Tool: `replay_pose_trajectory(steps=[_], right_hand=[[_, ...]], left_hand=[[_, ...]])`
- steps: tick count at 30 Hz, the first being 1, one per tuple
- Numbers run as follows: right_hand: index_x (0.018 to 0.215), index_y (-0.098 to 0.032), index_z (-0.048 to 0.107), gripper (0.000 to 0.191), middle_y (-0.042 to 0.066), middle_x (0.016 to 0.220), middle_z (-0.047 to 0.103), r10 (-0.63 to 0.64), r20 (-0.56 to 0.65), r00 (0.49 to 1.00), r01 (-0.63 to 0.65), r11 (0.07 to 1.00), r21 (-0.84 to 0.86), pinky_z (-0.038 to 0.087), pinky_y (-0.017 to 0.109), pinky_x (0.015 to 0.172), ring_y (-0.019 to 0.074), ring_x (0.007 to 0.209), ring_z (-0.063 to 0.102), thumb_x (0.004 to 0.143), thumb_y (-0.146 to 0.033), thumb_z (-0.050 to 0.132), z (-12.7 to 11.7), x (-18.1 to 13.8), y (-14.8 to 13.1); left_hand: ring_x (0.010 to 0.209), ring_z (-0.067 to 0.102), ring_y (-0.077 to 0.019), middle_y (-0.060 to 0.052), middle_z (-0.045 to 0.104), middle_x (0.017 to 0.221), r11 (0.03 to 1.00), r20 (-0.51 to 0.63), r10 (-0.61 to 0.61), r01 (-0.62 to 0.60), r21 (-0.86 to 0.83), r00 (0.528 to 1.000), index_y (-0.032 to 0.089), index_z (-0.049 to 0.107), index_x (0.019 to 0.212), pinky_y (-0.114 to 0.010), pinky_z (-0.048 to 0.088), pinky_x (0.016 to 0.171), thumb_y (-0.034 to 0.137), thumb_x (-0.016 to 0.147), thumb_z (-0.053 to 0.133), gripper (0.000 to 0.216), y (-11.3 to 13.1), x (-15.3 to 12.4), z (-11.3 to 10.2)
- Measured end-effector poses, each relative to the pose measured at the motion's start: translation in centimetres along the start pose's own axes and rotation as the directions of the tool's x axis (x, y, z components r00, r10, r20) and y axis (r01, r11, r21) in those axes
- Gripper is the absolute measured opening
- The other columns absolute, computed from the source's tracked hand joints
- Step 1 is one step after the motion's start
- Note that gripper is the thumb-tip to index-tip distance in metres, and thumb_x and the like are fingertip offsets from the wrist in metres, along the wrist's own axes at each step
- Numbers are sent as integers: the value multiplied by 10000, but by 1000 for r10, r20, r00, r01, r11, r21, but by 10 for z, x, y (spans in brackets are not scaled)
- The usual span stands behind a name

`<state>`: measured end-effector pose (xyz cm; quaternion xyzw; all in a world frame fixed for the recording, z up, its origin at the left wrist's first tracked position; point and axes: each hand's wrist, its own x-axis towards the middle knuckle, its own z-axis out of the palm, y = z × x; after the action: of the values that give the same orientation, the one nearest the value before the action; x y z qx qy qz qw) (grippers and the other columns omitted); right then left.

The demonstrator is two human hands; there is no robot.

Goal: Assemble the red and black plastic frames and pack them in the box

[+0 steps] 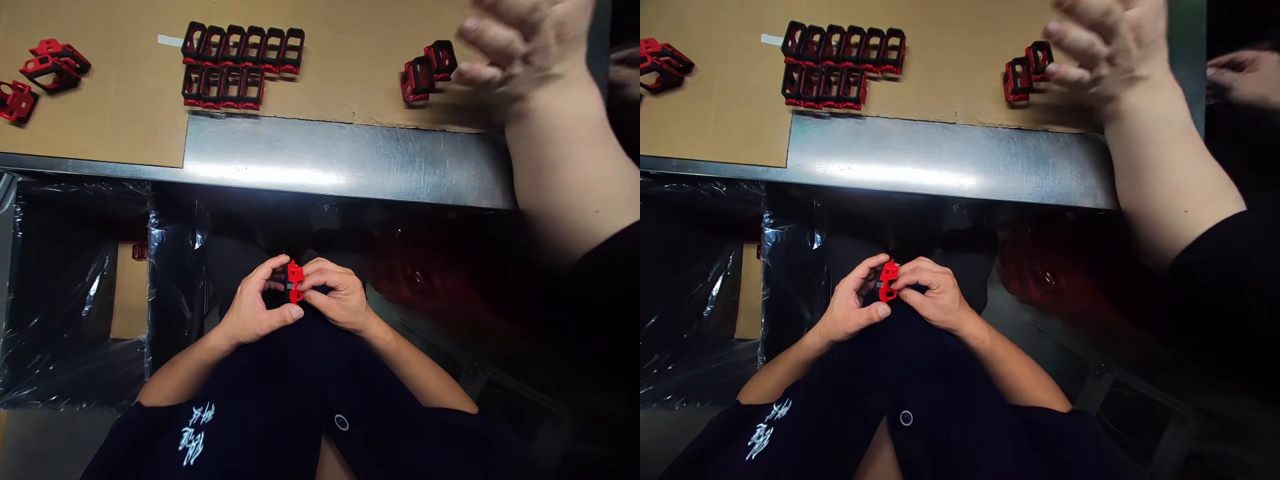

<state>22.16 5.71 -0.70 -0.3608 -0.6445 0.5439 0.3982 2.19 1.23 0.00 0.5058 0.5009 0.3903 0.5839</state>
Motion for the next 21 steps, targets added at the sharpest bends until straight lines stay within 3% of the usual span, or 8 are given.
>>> replay_pose_trajectory(steps=[4,6,12,16,19,21], right_hand=[[883,-269,775,171,41,949,801,-162,-49,986,155,980,-124,605,458,899,252,1011,731,843,-108,734,0,3,3],[911,-269,772,185,49,1013,806,-180,-67,981,167,972,-168,596,482,944,263,1075,725,840,-103,733,0,3,3],[947,-264,780,164,62,1005,813,-92,-142,986,67,983,-173,600,490,942,264,1055,740,892,-143,684,-1,2,1],[992,-247,790,138,65,964,815,3,-112,994,-15,994,-110,608,437,906,243,984,758,945,-230,662,0,2,1],[961,-233,797,145,68,949,808,114,-94,989,-124,987,-106,609,380,840,222,902,764,957,-285,662,3,4,6],[939,-232,800,154,65,935,806,191,-96,977,-202,972,-124,604,353,808,214,868,764,952,-314,671,6,6,11]], left_hand=[[1262,651,-327,-171,612,1414,994,-33,56,-52,93,998,231,518,1454,-465,567,1059,457,774,848,789,-4,-2,2],[1283,634,-325,-161,604,1426,978,-52,129,-119,169,990,255,495,1472,-484,538,1095,406,773,855,801,-5,-2,3],[1307,600,-281,-153,583,1436,863,-89,406,-350,365,909,270,302,1595,-448,556,1067,233,796,821,954,-10,1,2],[1274,607,-264,-171,588,1416,784,-83,514,-428,449,854,257,110,1651,-444,569,1034,192,812,795,1085,-12,2,2],[1283,598,-272,-156,579,1424,725,-119,581,-444,527,806,295,229,1625,-472,552,1053,194,794,811,1020,-10,-2,-15],[1308,584,-288,-129,575,1425,731,-216,586,-395,556,781,312,427,1523,-485,533,1078,218,752,849,883,-14,-6,-47]])
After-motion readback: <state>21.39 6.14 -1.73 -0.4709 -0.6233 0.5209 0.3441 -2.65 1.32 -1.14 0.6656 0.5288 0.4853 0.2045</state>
